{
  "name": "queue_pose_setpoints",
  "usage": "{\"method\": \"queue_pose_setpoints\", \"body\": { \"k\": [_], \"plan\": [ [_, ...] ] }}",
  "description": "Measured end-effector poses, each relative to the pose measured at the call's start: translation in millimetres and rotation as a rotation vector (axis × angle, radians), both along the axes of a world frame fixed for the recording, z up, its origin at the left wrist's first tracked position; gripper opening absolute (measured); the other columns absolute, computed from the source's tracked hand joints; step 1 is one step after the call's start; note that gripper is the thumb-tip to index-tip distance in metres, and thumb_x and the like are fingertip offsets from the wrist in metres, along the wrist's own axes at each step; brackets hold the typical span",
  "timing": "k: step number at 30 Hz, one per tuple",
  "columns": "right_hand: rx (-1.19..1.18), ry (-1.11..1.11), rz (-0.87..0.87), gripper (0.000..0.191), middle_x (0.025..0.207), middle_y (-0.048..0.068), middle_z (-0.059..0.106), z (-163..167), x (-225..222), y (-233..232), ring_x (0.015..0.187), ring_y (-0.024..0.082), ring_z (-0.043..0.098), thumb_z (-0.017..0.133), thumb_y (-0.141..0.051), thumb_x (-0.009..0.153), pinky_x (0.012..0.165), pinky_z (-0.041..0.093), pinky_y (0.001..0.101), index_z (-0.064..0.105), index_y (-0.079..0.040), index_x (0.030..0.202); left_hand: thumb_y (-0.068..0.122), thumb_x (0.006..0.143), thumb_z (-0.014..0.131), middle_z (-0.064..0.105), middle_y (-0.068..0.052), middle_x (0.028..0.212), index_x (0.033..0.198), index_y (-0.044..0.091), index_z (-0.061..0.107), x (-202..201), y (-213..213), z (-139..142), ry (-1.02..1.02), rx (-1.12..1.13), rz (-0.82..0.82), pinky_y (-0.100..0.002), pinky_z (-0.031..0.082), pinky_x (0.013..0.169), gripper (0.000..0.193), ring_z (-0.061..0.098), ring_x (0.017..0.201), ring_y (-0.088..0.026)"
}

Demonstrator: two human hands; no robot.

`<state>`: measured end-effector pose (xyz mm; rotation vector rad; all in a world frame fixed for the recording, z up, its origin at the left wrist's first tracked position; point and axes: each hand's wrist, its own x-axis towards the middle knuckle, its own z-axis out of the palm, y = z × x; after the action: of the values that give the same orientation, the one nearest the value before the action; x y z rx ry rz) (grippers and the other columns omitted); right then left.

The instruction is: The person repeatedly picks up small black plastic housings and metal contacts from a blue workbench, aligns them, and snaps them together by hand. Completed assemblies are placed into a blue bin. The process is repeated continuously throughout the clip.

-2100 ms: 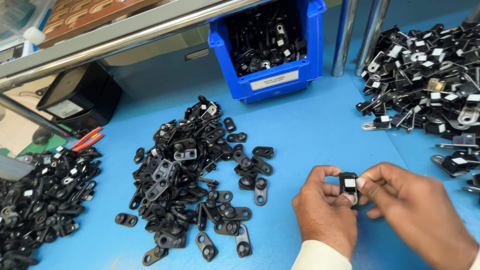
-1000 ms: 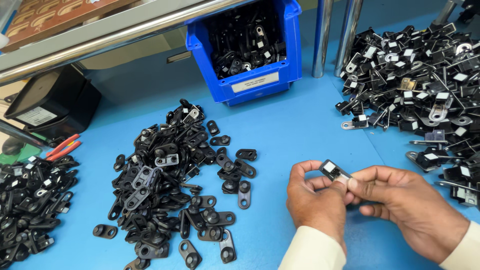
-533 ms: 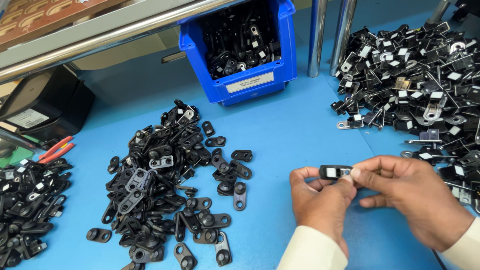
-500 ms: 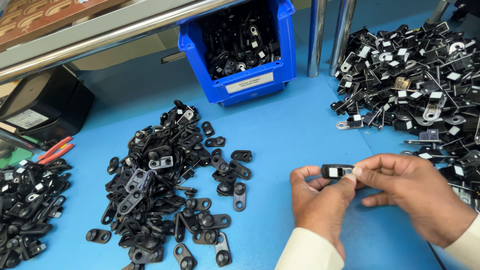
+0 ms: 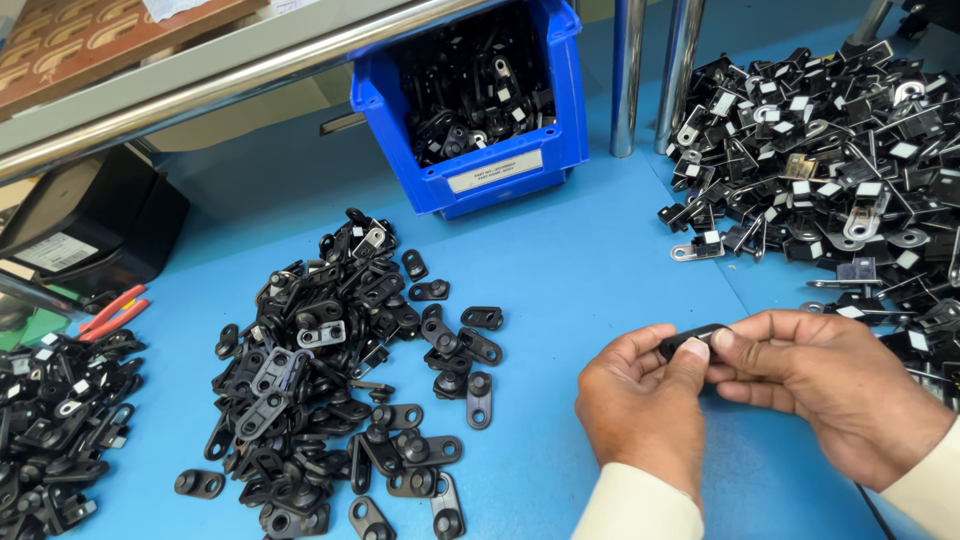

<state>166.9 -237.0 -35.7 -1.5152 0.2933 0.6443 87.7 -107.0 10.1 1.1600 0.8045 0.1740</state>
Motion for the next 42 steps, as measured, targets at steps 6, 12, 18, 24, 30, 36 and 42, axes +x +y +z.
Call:
{"method": "queue_pose_setpoints", "body": {
  "k": [6,12,18,24,30,36,42],
  "plan": [
    [0.005,0.147,-0.207,0.029,0.114,0.018,0.071,28.9,-22.7,22.7,0.106,0.027,0.067,0.056,-0.014,0.105,0.098,0.054,0.041,0.065,0.007,0.123,0.006,0.08,0.079,0.078,-0.007,0.095,0.113,0.004,0.073,0.3,0.4,0.0,-0.007,0.09,0.072,-0.021,0.061,0.072,0.033,0.076,0.079,-0.009],
    [0.01,0.183,-0.172,0.03,0.115,0.016,0.071,35.4,-25.9,17.2,0.109,0.024,0.067,0.053,-0.015,0.104,0.101,0.052,0.0407,0.064,0.003,0.127,0.015,0.088,0.079,0.075,-0.008,0.097,0.112,0.003,0.07,-3.3,11.5,9.0,0.152,-0.233,0.083,-0.029,0.061,0.08,0.028,0.072,0.084,-0.015],
    [0.062,0.026,-0.018,0.031,0.111,0.017,0.073,7.3,-13.4,9.4,0.099,0.023,0.069,0.064,-0.012,0.101,0.086,0.056,0.0365,0.068,0.007,0.125,0.017,0.09,0.079,0.074,-0.008,0.096,0.112,0.001,0.069,-8.7,12.9,10.4,0.158,-0.328,0.041,-0.026,0.062,0.08,0.029,0.073,0.085,-0.015],
    [-0.13,0.057,0.055,0.027,0.106,0.015,0.075,15.4,-11.0,14.9,0.095,0.022,0.07,0.064,-0.009,0.099,0.085,0.058,0.0383,0.065,-0.001,0.125,0.015,0.085,0.082,0.077,-0.008,0.092,0.106,0.003,0.073,-8.0,17.7,-0.6,0.143,-0.126,0.052,-0.027,0.059,0.069,0.027,0.069,0.073,-0.014],
    [-0.14,-0.015,0.333,0.027,0.091,0.017,0.074,8.7,16.4,19.0,0.08,0.024,0.071,0.07,-0.017,0.1,0.074,0.061,0.0387,0.071,0.004,0.118,0.021,0.092,0.074,0.076,-0.005,0.084,0.106,0.002,0.075,-15.3,31.7,-7.1,0.141,0.068,-0.116,-0.025,0.057,0.059,0.023,0.072,0.068,-0.011],
    [-0.197,-0.302,0.726,0.02,0.087,0.02,0.076,42.4,87.0,81.5,0.069,0.025,0.07,0.07,-0.015,0.097,0.063,0.06,0.0377,0.076,-0.001,0.109,0.015,0.092,0.068,0.074,-0.006,0.076,0.096,0.002,0.073,-41.1,69.7,3.6,0.157,0.307,-0.05,-0.03,0.055,0.049,0.015,0.071,0.056,-0.015],
    [0.082,-0.677,0.423,0.02,0.106,0.008,0.074,75.0,121.9,135.9,0.095,0.02,0.073,0.066,-0.013,0.097,0.084,0.062,0.0307,0.067,-0.005,0.116,0.012,0.089,0.069,0.077,-0.007,0.074,0.094,0.005,0.076,-56.4,102.4,22.5,0.146,0.64,0.169,-0.033,0.056,0.056,0.01,0.07,0.056,-0.016]
  ]
}}
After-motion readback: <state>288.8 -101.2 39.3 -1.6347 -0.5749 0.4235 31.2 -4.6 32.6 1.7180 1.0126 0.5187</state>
